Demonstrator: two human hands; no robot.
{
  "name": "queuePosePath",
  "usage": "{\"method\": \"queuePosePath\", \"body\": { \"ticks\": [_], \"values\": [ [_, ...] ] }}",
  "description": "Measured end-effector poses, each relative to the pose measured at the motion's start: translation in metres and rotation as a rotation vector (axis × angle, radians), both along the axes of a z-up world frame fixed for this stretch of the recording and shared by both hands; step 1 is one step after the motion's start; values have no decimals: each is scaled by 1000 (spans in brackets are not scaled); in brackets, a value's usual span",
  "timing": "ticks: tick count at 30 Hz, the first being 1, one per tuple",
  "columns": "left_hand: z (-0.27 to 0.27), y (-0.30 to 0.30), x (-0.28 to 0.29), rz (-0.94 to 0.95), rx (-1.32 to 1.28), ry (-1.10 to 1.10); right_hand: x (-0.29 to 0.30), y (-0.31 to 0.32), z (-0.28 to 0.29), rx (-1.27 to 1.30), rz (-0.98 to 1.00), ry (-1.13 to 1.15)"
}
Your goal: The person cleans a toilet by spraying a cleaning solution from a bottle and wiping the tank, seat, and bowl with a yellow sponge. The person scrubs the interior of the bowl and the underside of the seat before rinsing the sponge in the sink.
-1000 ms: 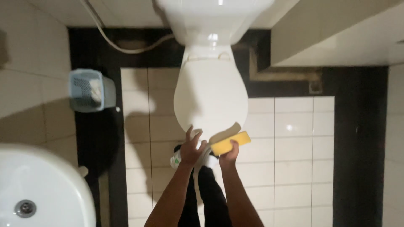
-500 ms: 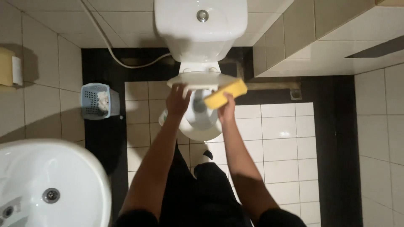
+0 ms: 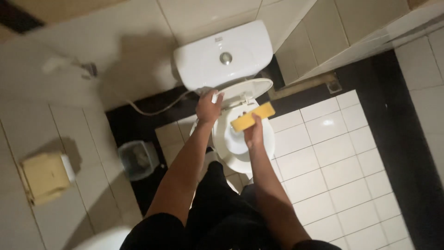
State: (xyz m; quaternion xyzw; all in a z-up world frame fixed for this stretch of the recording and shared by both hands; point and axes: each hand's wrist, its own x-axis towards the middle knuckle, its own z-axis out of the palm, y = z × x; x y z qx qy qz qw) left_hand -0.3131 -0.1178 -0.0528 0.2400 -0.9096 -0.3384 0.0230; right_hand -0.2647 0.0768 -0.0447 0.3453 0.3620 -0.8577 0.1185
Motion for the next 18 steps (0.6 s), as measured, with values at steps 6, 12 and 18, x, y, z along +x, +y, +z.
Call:
{"method": "queuePosePath", "body": {
  "ticks": [6, 12, 18],
  "values": [
    [-14, -23, -24, -94, -3, 319, 47, -8, -8, 85, 86, -50],
    [23, -25, 3, -172, 65, 544, 71, 15, -20, 99, 74, -93],
    [82, 32, 72, 166, 148, 477, 64, 42, -22, 215, 218, 7]
  ]
}}
